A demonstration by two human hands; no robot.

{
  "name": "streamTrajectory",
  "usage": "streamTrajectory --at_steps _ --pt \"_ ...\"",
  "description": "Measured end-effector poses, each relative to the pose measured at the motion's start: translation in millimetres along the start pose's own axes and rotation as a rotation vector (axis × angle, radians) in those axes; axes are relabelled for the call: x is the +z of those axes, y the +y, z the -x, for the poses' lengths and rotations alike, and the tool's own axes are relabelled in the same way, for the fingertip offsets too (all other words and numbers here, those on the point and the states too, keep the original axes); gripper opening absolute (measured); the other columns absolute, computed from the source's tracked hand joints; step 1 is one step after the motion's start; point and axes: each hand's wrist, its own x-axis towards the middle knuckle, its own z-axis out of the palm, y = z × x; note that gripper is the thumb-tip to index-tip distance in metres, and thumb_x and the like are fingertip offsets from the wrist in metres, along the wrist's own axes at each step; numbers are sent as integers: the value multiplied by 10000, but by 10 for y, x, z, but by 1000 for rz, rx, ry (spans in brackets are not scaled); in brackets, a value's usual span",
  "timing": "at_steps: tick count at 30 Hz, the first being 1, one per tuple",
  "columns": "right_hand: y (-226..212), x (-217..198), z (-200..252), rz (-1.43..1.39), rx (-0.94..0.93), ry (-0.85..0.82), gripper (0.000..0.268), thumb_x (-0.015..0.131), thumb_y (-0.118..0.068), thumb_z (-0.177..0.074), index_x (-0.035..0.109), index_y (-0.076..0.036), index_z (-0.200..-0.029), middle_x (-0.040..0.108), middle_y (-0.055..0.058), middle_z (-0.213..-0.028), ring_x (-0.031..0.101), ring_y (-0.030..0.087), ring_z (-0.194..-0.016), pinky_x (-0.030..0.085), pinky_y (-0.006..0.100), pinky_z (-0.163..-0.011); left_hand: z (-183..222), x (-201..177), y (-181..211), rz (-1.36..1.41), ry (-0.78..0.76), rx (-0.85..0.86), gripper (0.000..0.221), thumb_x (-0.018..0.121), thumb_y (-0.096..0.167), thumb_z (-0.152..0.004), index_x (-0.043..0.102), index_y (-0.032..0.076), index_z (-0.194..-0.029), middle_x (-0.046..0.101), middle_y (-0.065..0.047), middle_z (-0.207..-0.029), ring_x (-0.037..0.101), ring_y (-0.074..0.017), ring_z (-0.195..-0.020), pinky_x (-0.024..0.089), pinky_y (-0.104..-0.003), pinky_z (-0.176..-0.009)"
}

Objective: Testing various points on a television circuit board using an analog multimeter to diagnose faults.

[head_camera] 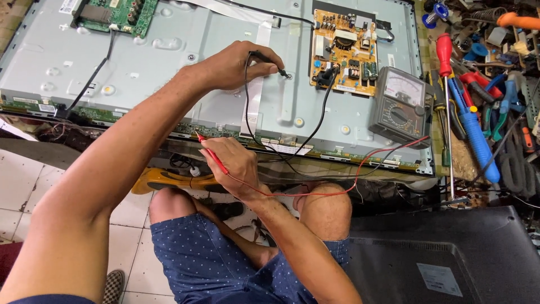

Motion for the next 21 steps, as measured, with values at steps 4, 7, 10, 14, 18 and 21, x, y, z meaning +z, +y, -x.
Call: streamTrajectory --at_steps 4,7,10,14,18,21 --pt "6 3 6 -2 -3 8 129 741 -6 -977 669 -28 -1082 734 113 -994 709 247 -847 586 330 -771 1 2 -11 3 -1 -1 310 563 296 -1083 695 87 -1270 730 -136 -1246 680 -302 -1154 541 -466 -938" --pt "5 2 4 7 -16 11 132 742 1 -975 665 -25 -1079 731 111 -999 702 248 -841 581 336 -775 1 5 -16 9 3 16 296 566 272 -1085 700 76 -1262 737 -133 -1238 685 -290 -1148 540 -442 -944" --pt "-1 -2 -3 15 -12 8 139 743 6 -974 663 -34 -1080 727 95 -994 696 237 -844 576 325 -775 1 -1 -5 3 2 9 305 565 284 -1084 697 82 -1270 732 -135 -1243 679 -300 -1152 537 -458 -938" --pt "4 1 -1 -12 -5 13 144 749 15 -965 673 -21 -1081 739 117 -1013 714 252 -863 590 340 -805 -1 -2 8 10 -2 -13 302 567 282 -1081 698 83 -1268 736 -129 -1242 680 -293 -1154 534 -448 -941" --pt "12 14 7 8 -11 18 142 751 3 -966 673 -25 -1080 736 113 -1002 709 251 -855 587 337 -795 0 4 -20 12 5 9 304 571 281 -1083 697 77 -1269 732 -138 -1237 677 -295 -1142 535 -448 -926" --pt "20 24 13 11 -15 21 153 762 10 -958 673 -24 -1078 737 116 -999 708 250 -847 587 335 -784 -8 8 -46 7 7 15 294 575 271 -1084 701 81 -1268 729 -133 -1246 670 -297 -1144 524 -447 -925"
